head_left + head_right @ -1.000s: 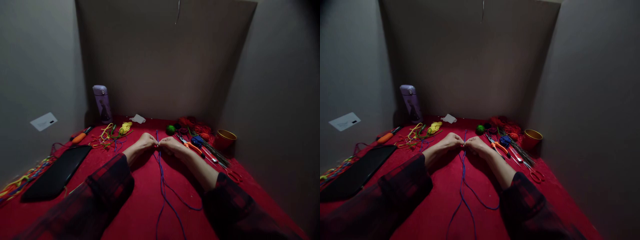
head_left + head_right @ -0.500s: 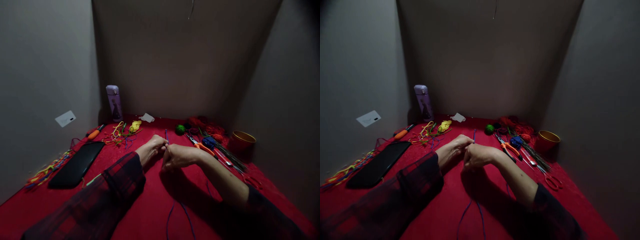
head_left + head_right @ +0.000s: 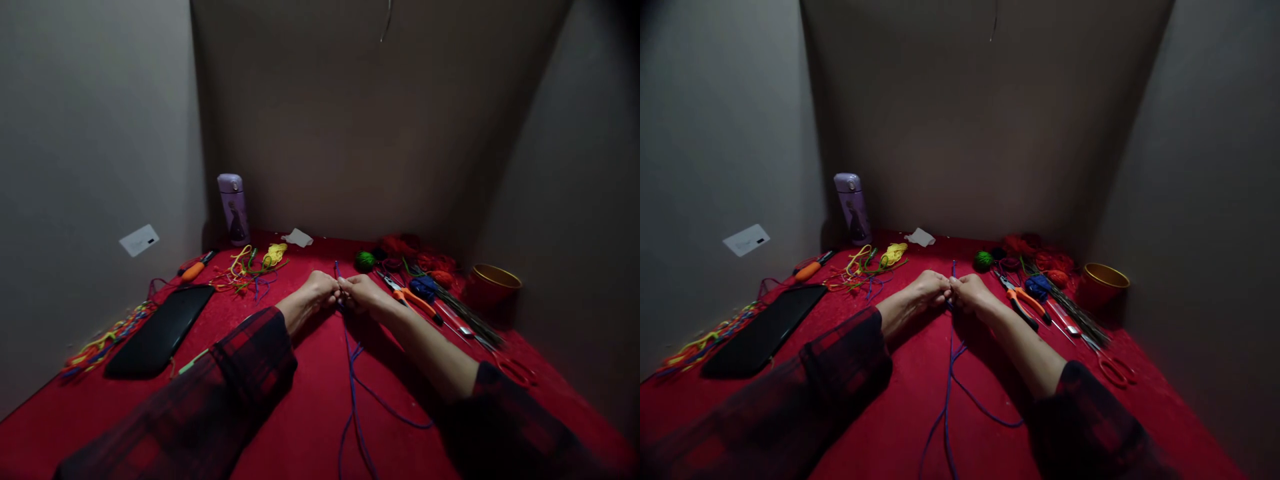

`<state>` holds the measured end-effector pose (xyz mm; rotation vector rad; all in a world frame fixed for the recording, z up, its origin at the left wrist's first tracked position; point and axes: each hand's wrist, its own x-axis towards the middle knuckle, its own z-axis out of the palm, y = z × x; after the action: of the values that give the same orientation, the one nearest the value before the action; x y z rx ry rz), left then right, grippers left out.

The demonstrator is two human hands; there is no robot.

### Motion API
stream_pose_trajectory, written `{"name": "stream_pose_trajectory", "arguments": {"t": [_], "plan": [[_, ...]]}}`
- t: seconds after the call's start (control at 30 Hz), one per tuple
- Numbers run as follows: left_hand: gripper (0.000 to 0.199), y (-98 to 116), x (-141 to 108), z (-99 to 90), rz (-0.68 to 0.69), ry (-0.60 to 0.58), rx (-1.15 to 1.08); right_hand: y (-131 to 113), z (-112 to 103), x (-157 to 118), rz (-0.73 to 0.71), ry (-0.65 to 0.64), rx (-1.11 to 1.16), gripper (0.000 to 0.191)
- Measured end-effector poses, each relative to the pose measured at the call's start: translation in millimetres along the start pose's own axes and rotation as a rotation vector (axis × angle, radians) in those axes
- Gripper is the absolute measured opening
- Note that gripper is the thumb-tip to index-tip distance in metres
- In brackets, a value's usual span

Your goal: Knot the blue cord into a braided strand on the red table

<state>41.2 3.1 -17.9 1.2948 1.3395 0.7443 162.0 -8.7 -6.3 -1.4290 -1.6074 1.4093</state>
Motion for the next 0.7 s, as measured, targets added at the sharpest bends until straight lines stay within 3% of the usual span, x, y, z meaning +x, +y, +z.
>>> {"name": "stream_pose_trajectory", "arguments": {"t": [0.2,0.33,0.5,0.7], "plan": [[0.023,9.9,-7.9,-2.5,0.05,0.019,0.1,7.6,-6.0,8.2,-0.059,0.125,-0.168,0.034],[0.022,9.5,-3.0,-5.8,0.095,0.026,0.209,9.8,-12.0,7.4,-0.096,0.074,-0.194,0.034],[0.009,8.1,0.2,-7.6,0.305,0.138,0.6,6.1,-16.3,0.5,-0.091,-0.09,-0.077,0.028],[0.014,29.5,-36.1,6.3,0.308,0.307,0.982,12.6,-15.5,5.1,-0.127,-0.043,-0.152,0.027]]}}
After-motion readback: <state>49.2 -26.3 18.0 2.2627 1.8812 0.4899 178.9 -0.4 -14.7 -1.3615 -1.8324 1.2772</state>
